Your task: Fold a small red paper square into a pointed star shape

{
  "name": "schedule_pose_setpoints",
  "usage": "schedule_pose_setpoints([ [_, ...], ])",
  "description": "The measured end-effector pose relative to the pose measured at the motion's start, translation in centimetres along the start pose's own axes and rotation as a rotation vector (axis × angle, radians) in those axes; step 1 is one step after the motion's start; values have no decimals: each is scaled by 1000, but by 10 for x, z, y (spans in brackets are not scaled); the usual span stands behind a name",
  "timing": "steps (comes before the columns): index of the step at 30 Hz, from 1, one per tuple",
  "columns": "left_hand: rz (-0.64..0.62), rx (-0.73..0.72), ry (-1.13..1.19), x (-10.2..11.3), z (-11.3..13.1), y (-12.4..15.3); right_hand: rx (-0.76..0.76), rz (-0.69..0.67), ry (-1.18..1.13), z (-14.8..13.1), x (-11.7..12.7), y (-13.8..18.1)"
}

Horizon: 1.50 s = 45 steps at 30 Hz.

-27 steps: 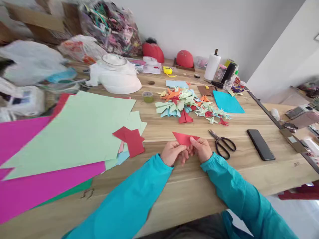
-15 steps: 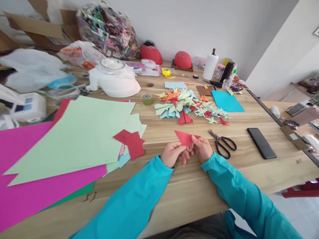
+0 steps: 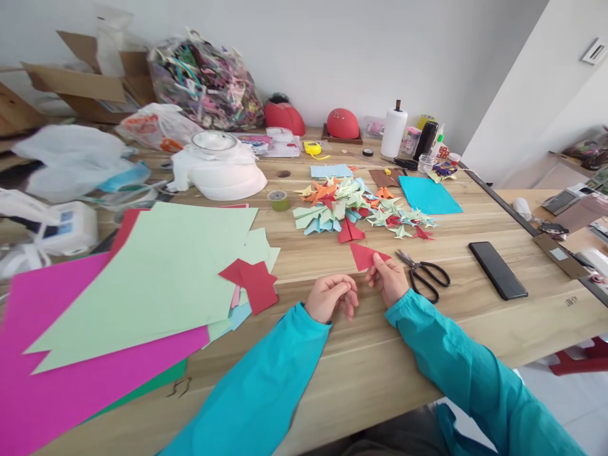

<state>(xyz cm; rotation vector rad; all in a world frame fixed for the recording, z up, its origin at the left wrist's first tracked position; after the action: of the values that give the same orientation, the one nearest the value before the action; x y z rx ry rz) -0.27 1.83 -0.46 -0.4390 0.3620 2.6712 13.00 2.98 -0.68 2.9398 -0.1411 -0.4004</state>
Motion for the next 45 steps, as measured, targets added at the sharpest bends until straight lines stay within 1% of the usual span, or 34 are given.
schedule_pose_setpoints([
  [2, 50, -48, 34, 2, 1, -1, 121, -10, 229, -4, 1, 2],
  [4, 137, -125, 82, 3, 3, -3, 277, -20, 463, -7, 1, 6],
  [7, 256, -234, 120, 6, 5, -5, 606, -26, 792, -12, -1, 14],
  [9, 286, -249, 110, 6, 5, -6, 778, -51, 960, -12, -2, 17],
  [12, 283, -217, 90, 6, 3, -7, 923, -92, 1156, -9, -4, 18],
  [14, 282, -216, 83, 7, 2, -7, 975, -109, 1244, -6, -5, 19],
  [16, 298, -228, 66, 8, 1, -7, 1000, -136, 1281, -5, -6, 21],
  [19, 311, -233, 22, 11, 2, -7, 951, -180, 1258, -9, -6, 26],
  [21, 306, -237, -11, 12, 5, -6, 857, -234, 1187, -12, -6, 29],
  [22, 303, -243, -36, 12, 6, -5, 791, -245, 1114, -14, -6, 30],
  [23, 297, -253, -67, 11, 8, -4, 712, -222, 1029, -16, -5, 30],
  [25, 265, -272, -132, 8, 12, -2, 568, -136, 868, -18, -2, 27],
  [27, 183, -266, -164, 3, 15, 0, 434, -93, 705, -17, -1, 22],
  [30, 100, -244, -170, -4, 16, 3, 307, -127, 504, -15, -1, 16],
  [33, 83, -245, -181, -5, 15, 3, 254, -177, 405, -15, -2, 14],
  [35, 85, -236, -183, -4, 15, 3, 233, -185, 372, -16, -3, 14],
  [41, 129, -213, -164, -1, 15, 2, 206, -165, 311, -20, -4, 14],
  [45, 184, -192, -153, 0, 15, 2, 189, -137, 279, -18, -2, 12],
])
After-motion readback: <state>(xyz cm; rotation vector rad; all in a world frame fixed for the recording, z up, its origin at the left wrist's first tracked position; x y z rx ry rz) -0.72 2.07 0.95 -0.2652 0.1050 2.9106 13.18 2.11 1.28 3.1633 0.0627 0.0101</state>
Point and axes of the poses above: each hand's wrist, its own y-axis away from the middle knuckle, its own x-axis out of the back of the hand, z = x × y, the point moved 2 cm from there along -y, towards the middle knuckle, and after that the axes turned 3 degrees about -x, right-handed, at the moved point
